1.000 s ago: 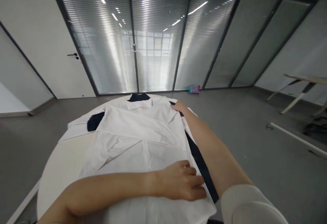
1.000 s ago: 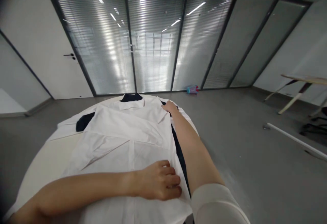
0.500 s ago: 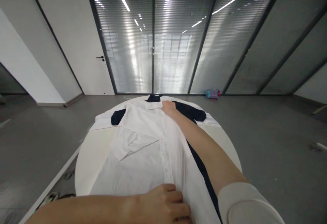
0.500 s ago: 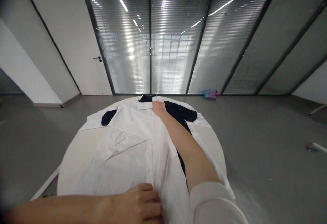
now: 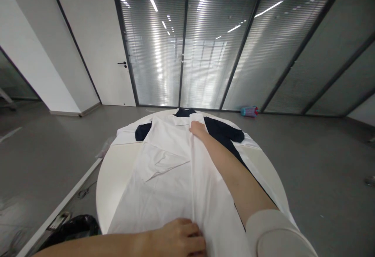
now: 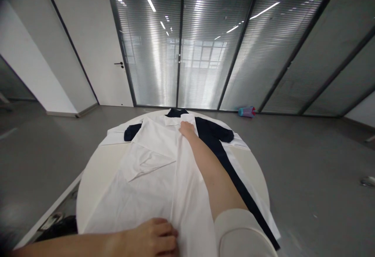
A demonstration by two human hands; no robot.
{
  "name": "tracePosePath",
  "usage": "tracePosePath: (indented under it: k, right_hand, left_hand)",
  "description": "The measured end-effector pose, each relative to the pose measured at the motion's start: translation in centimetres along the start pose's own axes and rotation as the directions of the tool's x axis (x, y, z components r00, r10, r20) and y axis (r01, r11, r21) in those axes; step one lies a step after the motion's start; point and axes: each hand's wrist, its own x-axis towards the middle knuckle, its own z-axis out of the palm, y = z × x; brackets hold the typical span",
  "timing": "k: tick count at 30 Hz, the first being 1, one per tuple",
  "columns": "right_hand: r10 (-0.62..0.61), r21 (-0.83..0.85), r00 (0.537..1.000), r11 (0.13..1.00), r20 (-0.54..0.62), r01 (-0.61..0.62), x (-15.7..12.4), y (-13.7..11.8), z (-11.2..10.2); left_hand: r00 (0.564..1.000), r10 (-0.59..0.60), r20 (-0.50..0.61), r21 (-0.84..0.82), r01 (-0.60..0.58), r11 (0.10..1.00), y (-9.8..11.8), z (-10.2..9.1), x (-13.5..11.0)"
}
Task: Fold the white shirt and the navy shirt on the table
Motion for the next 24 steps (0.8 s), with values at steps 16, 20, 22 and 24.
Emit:
tracePosePath:
  k: [16,20,22,24]
  right_hand:
    - [0.030,0.072,0.999,0.997,-0.018,-0.029,0.3,0.2,1.7]
    - [0.025,0.078,1.000,0.997,-0.011,-0.024,0.5,0.3,1.6]
    - [0.019,0.079,0.999,0.997,-0.041,-0.016,0.7,0.3,1.4]
    - [0.002,0.074,0.995,0.997,-0.101,0.005,1.1,0.2,1.4]
  left_hand:
    - [0.993,-0.041,0.110,-0.142,0.056,0.988,0.2,2.1,-1.3]
    - [0.991,-0.026,0.132,-0.143,0.045,0.989,0.1,2.5,-1.1]
    - [0.989,-0.008,0.148,-0.137,0.028,0.990,0.0,2.4,-0.9]
    - [0.988,0.005,0.151,-0.121,0.013,0.993,0.0,2.6,-0.9]
